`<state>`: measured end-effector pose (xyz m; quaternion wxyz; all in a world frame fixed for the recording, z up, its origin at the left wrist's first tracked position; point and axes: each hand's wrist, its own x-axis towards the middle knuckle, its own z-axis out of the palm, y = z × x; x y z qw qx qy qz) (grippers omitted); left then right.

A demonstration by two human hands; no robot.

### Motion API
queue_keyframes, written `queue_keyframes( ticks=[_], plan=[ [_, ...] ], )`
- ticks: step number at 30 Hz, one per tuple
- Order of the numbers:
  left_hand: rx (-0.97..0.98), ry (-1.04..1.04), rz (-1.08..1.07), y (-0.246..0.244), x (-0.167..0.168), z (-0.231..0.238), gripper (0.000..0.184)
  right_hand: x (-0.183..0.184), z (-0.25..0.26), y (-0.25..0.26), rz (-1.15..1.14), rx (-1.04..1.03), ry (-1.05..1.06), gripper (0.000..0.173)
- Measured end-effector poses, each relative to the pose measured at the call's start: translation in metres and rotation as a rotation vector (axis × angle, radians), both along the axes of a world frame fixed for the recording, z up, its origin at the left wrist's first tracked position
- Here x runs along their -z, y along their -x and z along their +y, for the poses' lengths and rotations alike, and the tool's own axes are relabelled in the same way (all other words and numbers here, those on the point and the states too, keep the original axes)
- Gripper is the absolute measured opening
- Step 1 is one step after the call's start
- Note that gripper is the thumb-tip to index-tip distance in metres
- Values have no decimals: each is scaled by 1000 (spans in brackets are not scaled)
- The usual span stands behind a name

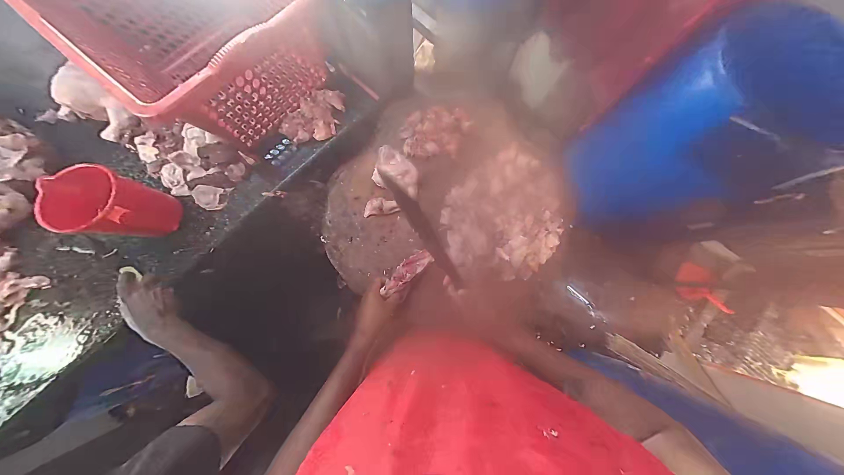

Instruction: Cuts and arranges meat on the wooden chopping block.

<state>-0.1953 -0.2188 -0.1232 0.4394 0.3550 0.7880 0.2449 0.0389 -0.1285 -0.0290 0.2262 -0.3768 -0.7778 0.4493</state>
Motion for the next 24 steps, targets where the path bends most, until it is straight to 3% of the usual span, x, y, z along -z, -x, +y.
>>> queue_keyframes(
  ticks=[2, 4, 6, 10, 13, 16, 20, 22, 24],
  plan=[
    [-19, -2, -33, 0, -2, -2, 43, 34, -2, -5, -325, -79, 212, 55],
    [-44, 1, -66, 2, -9, -7, 40, 49, 3, -3, -506, -110, 447, 53],
    [-104, -26, -151, 9, -13, -22, 39, 36, 2, -2, -505, -88, 427, 53],
    [-279, -75, -420, 25, -12, -56, 48, 16, -4, -9, -243, -112, 261, 58],
    [-368, -92, -559, 39, -16, -63, 55, 31, -6, -12, -349, -221, 449, 56],
    [-278, -252, -310, 39, -48, -43, 45, 67, -8, -30, -369, -155, 686, 56],
    [145, -419, 245, 16, -48, -25, 26, 69, -15, -54, -228, 111, 801, 51],
    [248, -300, 203, 7, -33, -15, 38, 68, -11, -60, -257, 186, 775, 50],
    [146, -201, 109, 1, -21, -4, 56, 63, -11, -61, -297, 191, 744, 48]
  ],
)
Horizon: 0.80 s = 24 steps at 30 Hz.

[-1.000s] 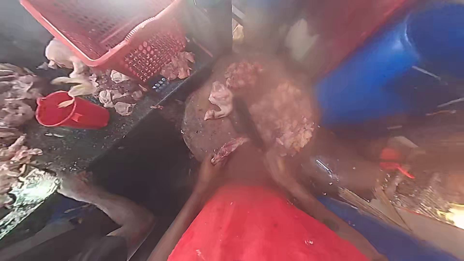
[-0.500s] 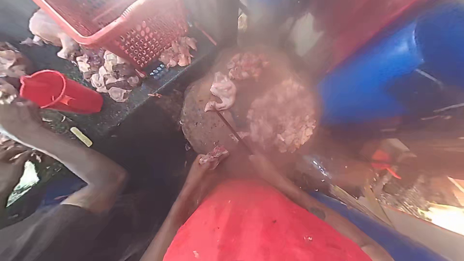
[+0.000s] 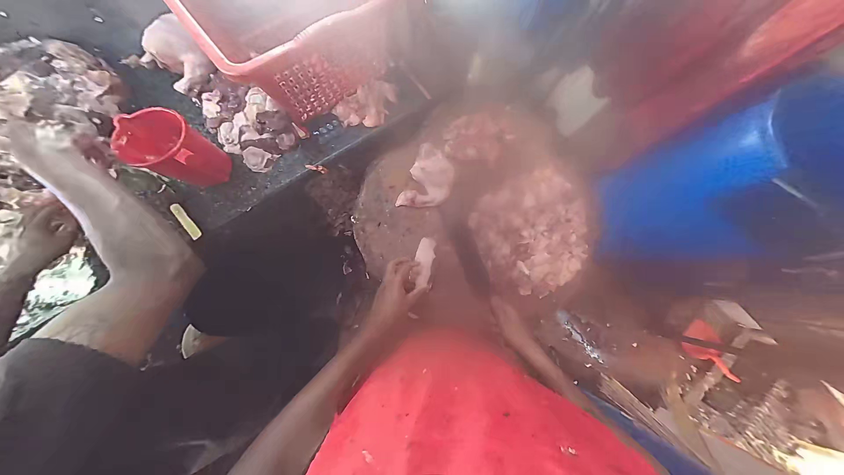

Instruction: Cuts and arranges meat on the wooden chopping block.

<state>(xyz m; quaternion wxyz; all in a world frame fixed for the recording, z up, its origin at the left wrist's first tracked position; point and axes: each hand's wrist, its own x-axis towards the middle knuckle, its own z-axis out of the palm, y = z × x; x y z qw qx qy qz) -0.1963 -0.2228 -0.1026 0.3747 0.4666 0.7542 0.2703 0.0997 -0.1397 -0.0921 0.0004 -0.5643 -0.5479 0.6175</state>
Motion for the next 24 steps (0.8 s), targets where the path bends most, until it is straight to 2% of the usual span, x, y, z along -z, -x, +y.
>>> queue_keyframes(
  ticks=[3, 5, 7, 10, 14, 18, 21, 24],
  plan=[
    [-126, 131, 20, -5, 7, 27, 81, -4, -5, 6, -44, -58, -48, 50],
    [-99, 204, 76, -14, 6, 41, 85, -7, -11, 9, -66, -74, -86, 48],
    [-68, 283, 105, -14, 2, 52, 76, -11, -15, 13, -45, -76, -101, 48],
    [-147, 364, -48, 0, -1, 58, 56, -21, -23, 24, 114, 8, 8, 47],
    [-266, 234, -302, 2, 27, 53, 46, -32, -17, 49, 265, -23, 108, 49],
    [-356, 176, -454, -12, 36, 49, 44, -26, -4, 72, 143, -155, 35, 52],
    [-376, 135, -393, -16, 37, 48, 40, -20, -11, 65, 55, -236, -45, 52],
    [-384, 167, -313, -17, 30, 45, 38, -21, -34, 33, 2, -306, -102, 49]
  ],
)
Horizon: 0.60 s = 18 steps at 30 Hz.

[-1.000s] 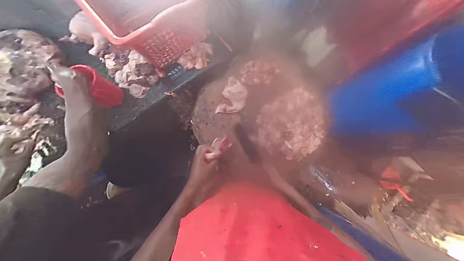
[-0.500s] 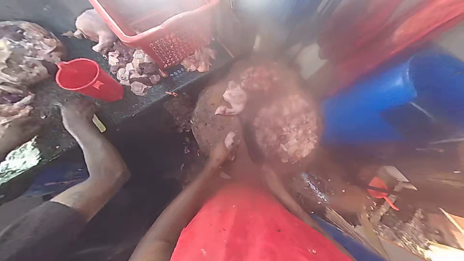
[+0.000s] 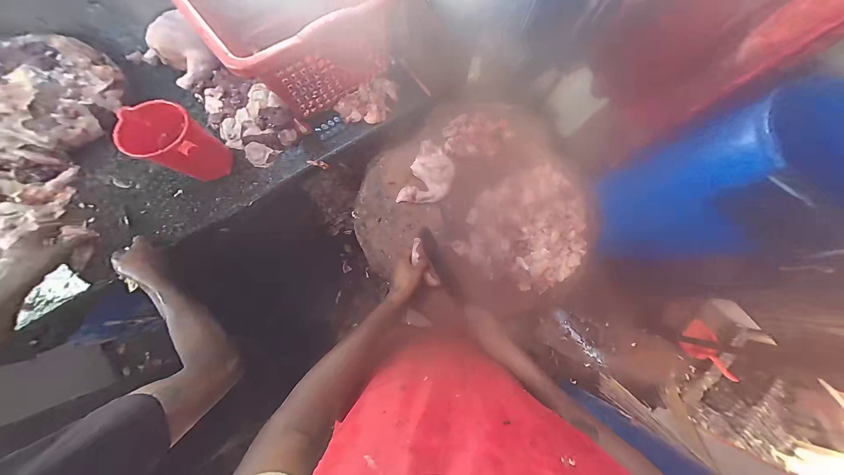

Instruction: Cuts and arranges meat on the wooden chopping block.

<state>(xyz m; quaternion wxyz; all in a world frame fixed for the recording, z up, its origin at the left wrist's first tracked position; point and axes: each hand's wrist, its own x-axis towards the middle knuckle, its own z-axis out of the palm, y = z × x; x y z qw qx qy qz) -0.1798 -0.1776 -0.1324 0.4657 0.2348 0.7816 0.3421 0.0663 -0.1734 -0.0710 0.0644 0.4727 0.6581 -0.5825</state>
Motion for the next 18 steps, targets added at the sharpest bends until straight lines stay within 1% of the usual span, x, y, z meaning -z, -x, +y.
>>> queue_keyframes(
  ticks=[2, 4, 6, 8, 10, 12, 14, 16, 18],
  plan=[
    [-4, -6, -1, -3, -1, -1, 38, -7, -6, -13, -54, -41, -10, 48],
    [27, -10, -48, -6, 4, -4, 45, -7, -3, -8, -70, -40, -4, 51],
    [55, 4, -72, -3, 7, -4, 46, 3, 7, 14, -57, -22, -36, 53],
    [69, 27, -90, -1, 5, -4, 44, 3, 21, 45, -63, -15, -62, 55],
    [72, -1, -108, 4, 4, -4, 47, 3, 35, 67, -53, -23, -118, 56],
    [54, -58, -151, 9, 0, -7, 51, -14, 45, 77, -19, -41, -207, 55],
    [2, -82, -214, 7, 5, -13, 55, -41, 45, 75, 57, -42, -355, 56],
    [-47, -86, -267, 4, 5, -18, 55, -74, 41, 72, 194, -36, -521, 69],
    [-64, -84, -270, 3, 4, -17, 54, -91, 37, 73, 338, -36, -652, 82]
  ],
)
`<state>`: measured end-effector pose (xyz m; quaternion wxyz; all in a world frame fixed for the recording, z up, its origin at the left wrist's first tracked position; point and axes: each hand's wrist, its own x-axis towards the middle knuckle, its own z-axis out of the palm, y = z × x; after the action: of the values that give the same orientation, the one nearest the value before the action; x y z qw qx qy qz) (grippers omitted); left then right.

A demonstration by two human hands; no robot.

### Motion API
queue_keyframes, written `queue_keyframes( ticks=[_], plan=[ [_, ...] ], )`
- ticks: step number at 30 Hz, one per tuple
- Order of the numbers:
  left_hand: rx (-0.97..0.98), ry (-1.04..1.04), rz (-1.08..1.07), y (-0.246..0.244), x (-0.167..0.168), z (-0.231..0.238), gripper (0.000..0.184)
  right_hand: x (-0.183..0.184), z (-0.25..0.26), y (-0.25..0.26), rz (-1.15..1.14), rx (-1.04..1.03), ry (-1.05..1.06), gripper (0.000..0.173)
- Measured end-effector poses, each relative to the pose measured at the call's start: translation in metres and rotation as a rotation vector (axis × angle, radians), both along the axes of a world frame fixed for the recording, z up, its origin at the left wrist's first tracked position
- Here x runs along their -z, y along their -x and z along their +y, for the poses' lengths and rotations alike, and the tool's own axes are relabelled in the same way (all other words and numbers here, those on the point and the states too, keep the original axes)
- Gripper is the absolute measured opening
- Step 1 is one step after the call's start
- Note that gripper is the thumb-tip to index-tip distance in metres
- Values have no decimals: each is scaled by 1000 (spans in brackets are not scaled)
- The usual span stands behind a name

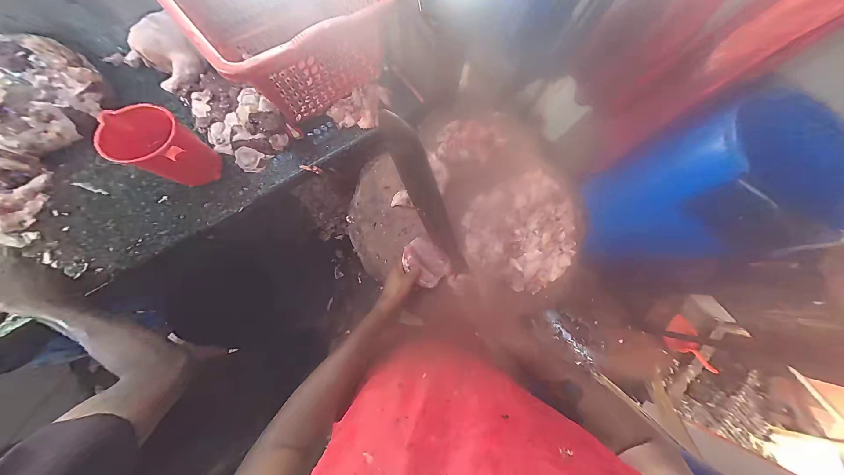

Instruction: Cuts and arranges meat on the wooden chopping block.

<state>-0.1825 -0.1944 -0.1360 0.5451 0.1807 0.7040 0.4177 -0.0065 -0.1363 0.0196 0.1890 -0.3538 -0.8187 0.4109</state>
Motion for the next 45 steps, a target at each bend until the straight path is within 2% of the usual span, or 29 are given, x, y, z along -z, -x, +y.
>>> queue_keyframes(
  ticks=[2, 3, 4, 5, 7, 10, 12, 14, 15, 17, 19, 20, 23, 25, 27, 29, 31, 33, 36, 38, 40, 42, 43, 45],
  plan=[
    [5, 8, 16, -1, -3, 2, 52, 18, -4, -1, -7, -13, -117, 79],
    [8, 3, 24, -1, -4, 2, 50, 38, -7, -3, -105, -26, -103, 72],
    [14, -7, 38, -1, -4, 2, 49, 60, -9, -4, -240, -40, -7, 63],
    [20, -15, 57, 0, -2, 1, 48, 80, -7, -4, -365, -61, 176, 57],
    [35, -6, 75, 5, 0, -6, 48, 96, 0, 0, -508, -59, 416, 58],
    [-55, -29, 12, 18, -7, -32, 43, 72, -5, -4, -421, -49, 434, 54],
    [-147, -68, -36, 30, -15, -52, 46, 61, -9, -15, -266, -18, 296, 51],
    [-232, -122, -45, 43, -20, -66, 48, 73, -7, -29, -234, 33, 155, 58],
    [-263, -155, -43, 48, -21, -69, 48, 83, -4, -36, -298, 60, 161, 60],
    [-299, -216, -42, 56, -23, -71, 49, 92, 10, -46, -476, 75, 339, 58],
    [-321, -253, -29, 60, -27, -68, 49, 85, 22, -46, -548, 59, 449, 60],
    [-323, -260, -20, 62, -30, -68, 50, 73, 24, -41, -525, 29, 448, 61],
    [-314, -256, -14, 60, -31, -68, 46, 29, 13, -21, -250, -63, 302, 61],
    [-319, -264, -23, 58, -28, -66, 46, 34, 11, -10, -138, -109, 129, 72],
    [-317, -275, -25, 58, -23, -68, 47, 60, 16, -11, -240, -145, 68, 66],
    [-304, -268, -27, 59, -19, -71, 48, 89, 28, -16, -478, -165, 200, 61],
    [-320, -265, -42, 58, -18, -72, 48, 87, 36, -16, -548, -152, 282, 60],
    [-342, -275, -89, 52, -15, -83, 46, 64, 25, -14, -491, -148, 276, 60],
    [-384, -262, -114, 46, -7, -80, 46, 35, 14, -2, -219, -164, 168, 66],
    [-414, -251, -113, 45, -6, -78, 46, 37, 10, 3, -148, -188, 108, 67],
    [-451, -269, -113, 45, -7, -77, 44, 60, 16, -4, -356, -231, 117, 63],
    [-498, -276, -107, 45, -11, -75, 44, 85, 25, -14, -608, -240, 264, 66],
    [-521, -278, -106, 47, -12, -74, 44, 88, 26, -16, -652, -207, 316, 66],
    [-554, -268, -114, 50, -11, -78, 44, 70, 20, -16, -627, -144, 340, 61]
  ],
)
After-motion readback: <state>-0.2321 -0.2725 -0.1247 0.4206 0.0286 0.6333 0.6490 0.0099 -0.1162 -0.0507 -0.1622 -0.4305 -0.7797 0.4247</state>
